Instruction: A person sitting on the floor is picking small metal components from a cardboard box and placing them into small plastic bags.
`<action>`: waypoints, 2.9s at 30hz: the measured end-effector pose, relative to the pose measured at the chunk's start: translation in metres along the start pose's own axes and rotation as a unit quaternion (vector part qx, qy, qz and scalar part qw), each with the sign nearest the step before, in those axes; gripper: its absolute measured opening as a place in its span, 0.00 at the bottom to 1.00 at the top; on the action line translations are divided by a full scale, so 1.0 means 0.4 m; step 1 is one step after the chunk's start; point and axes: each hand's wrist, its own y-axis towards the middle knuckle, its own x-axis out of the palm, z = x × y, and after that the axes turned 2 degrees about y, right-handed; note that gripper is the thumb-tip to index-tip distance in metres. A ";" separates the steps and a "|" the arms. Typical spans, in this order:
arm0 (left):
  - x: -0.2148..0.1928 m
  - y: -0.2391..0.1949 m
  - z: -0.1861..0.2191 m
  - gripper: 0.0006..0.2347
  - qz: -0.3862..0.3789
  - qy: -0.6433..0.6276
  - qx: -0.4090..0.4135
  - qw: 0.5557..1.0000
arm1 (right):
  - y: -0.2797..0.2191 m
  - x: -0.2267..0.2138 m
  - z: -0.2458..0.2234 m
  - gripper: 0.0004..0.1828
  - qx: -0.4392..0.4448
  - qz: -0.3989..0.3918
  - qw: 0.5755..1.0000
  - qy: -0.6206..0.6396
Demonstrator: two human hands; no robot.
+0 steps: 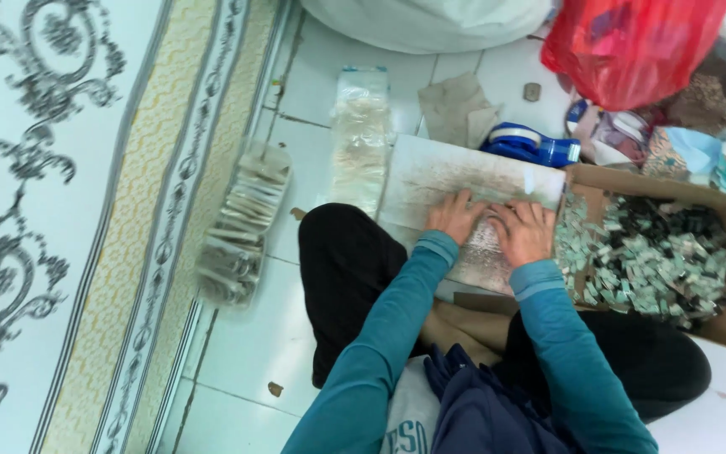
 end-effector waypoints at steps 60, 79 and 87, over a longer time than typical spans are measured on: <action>-0.317 -0.088 -1.021 0.10 -0.127 0.281 -0.183 0.933 | 0.609 0.478 -0.791 0.23 -0.069 -0.426 0.837 0.336; 0.146 0.353 -0.310 0.16 -0.221 -0.320 -0.193 0.901 | 0.445 0.432 0.174 0.20 0.090 -0.223 0.970 -0.028; 0.081 0.293 -0.292 0.15 -0.192 -0.351 -0.241 0.884 | 0.538 0.378 0.077 0.18 0.030 -0.405 0.853 -0.329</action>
